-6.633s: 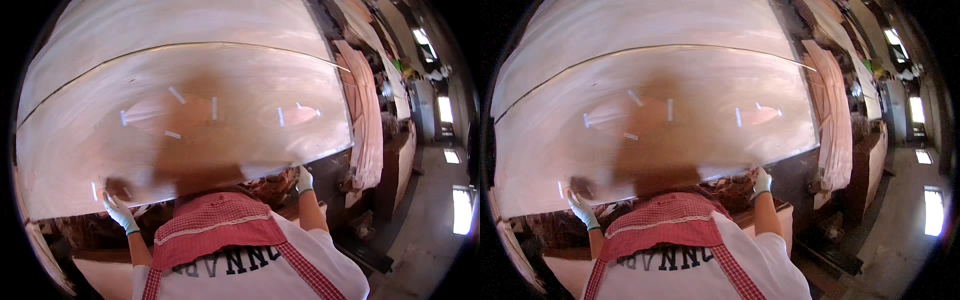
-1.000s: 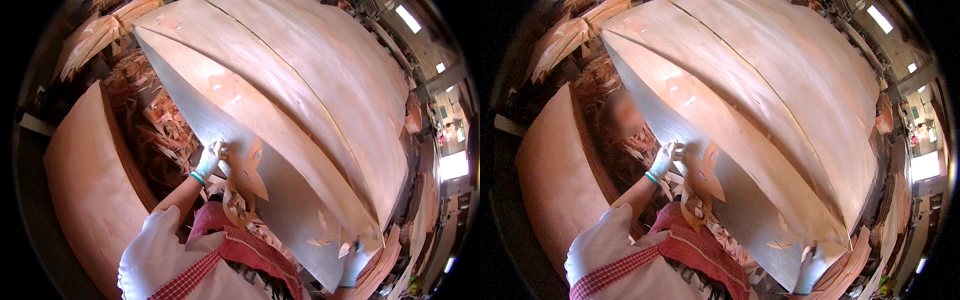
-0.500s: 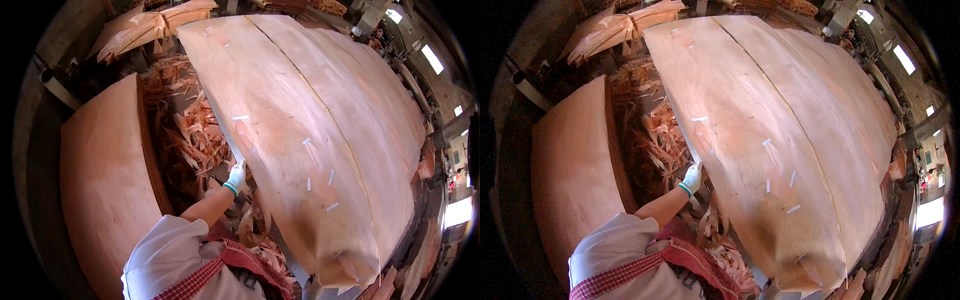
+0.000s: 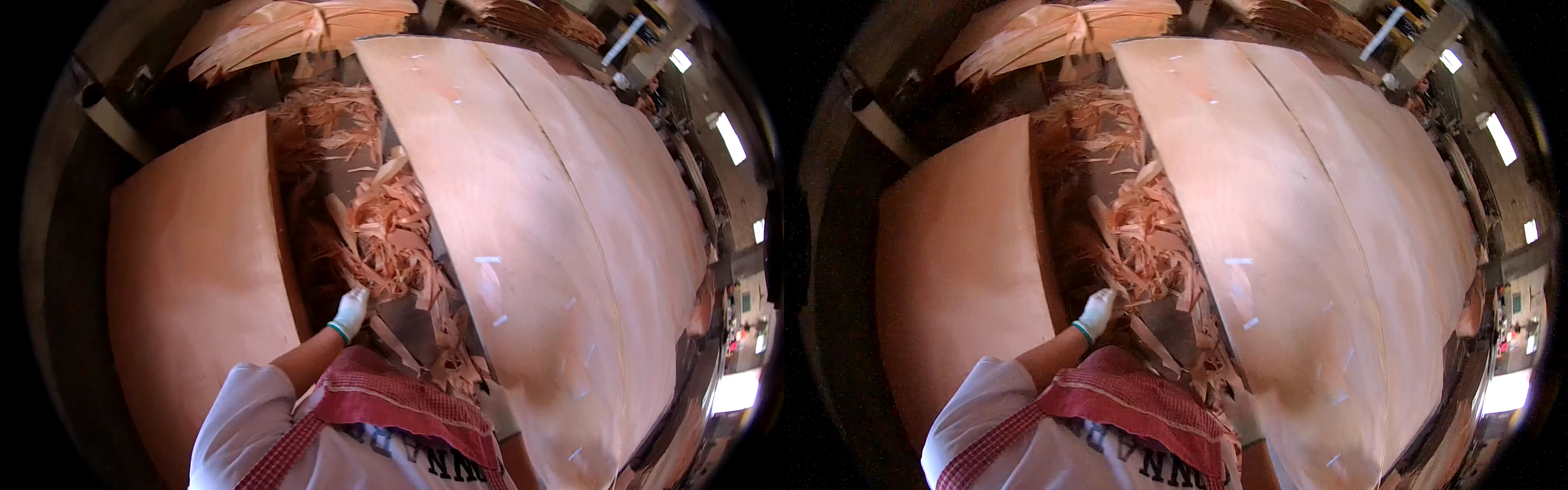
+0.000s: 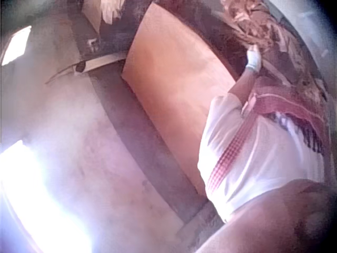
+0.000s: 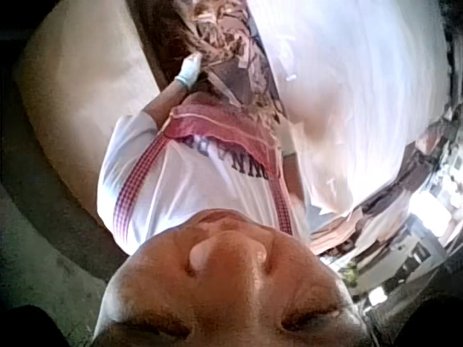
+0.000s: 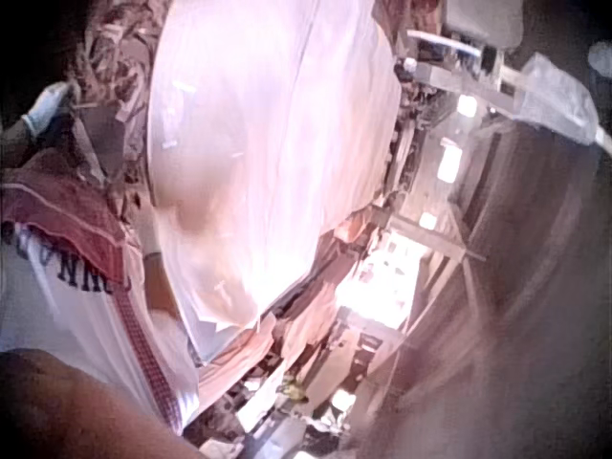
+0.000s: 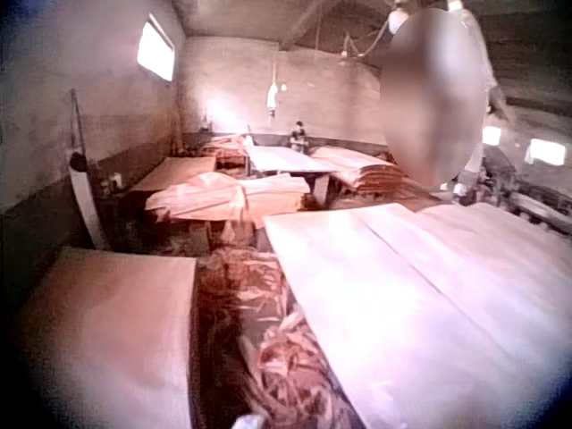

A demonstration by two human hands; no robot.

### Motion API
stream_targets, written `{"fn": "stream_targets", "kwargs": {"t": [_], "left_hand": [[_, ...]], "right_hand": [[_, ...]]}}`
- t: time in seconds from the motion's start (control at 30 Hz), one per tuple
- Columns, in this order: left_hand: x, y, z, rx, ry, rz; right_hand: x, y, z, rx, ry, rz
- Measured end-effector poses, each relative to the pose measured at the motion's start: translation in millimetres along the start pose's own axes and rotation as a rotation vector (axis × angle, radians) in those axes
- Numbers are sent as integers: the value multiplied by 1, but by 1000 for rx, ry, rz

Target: The person prepares large sheets of wood veneer by hand, using a small tool to trim and repair imperfections on the surface. They lift, flip, and stack multiple sheets on a large table, occasionally using a long wooden rod to help position the thin wood layers.

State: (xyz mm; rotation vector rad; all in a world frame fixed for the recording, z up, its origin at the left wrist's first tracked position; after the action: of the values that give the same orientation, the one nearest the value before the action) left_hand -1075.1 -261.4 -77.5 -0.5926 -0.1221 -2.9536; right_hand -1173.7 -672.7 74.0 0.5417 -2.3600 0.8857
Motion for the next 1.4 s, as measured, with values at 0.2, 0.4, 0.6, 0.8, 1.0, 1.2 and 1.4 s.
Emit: {"fn": "stream_targets", "kwargs": {"t": [0.2, 0.4, 0.6, 0.8, 1.0, 1.2, 1.4], "left_hand": [[-27, -181, 56, 790, -50, 118], [-90, -220, 228, 1166, 270, -169], [-187, -284, 320, 1255, 355, -272], [-285, -349, 393, 1230, 326, -247], [-399, -428, 438, 1243, 377, -253], [-550, -528, 474, 1123, 292, -261], [-699, -615, 457, 535, -212, -165]], "right_hand": [[-135, 37, -172, 406, -296, -189], [-241, 67, -278, 548, -344, -372], [-385, 87, -408, 584, -441, -429], [-491, 106, -615, 345, -600, -546], [-594, 140, -793, 157, -734, -654], [-745, 147, -875, 142, -801, -453], [-852, 106, -947, 237, -427, -318]]}}
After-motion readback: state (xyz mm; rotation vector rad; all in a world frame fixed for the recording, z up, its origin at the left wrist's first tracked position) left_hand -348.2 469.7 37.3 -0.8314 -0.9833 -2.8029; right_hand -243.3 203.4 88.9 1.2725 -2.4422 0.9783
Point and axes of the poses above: each hand's wrist, its own x-axis away from the middle knuckle, its own y-axis out of the palm, z = x × y, the point moved 5 cm from there along -x, towards the middle knuckle, and after that the axes turned 8 degrees about -z, right-handed, at the moved point
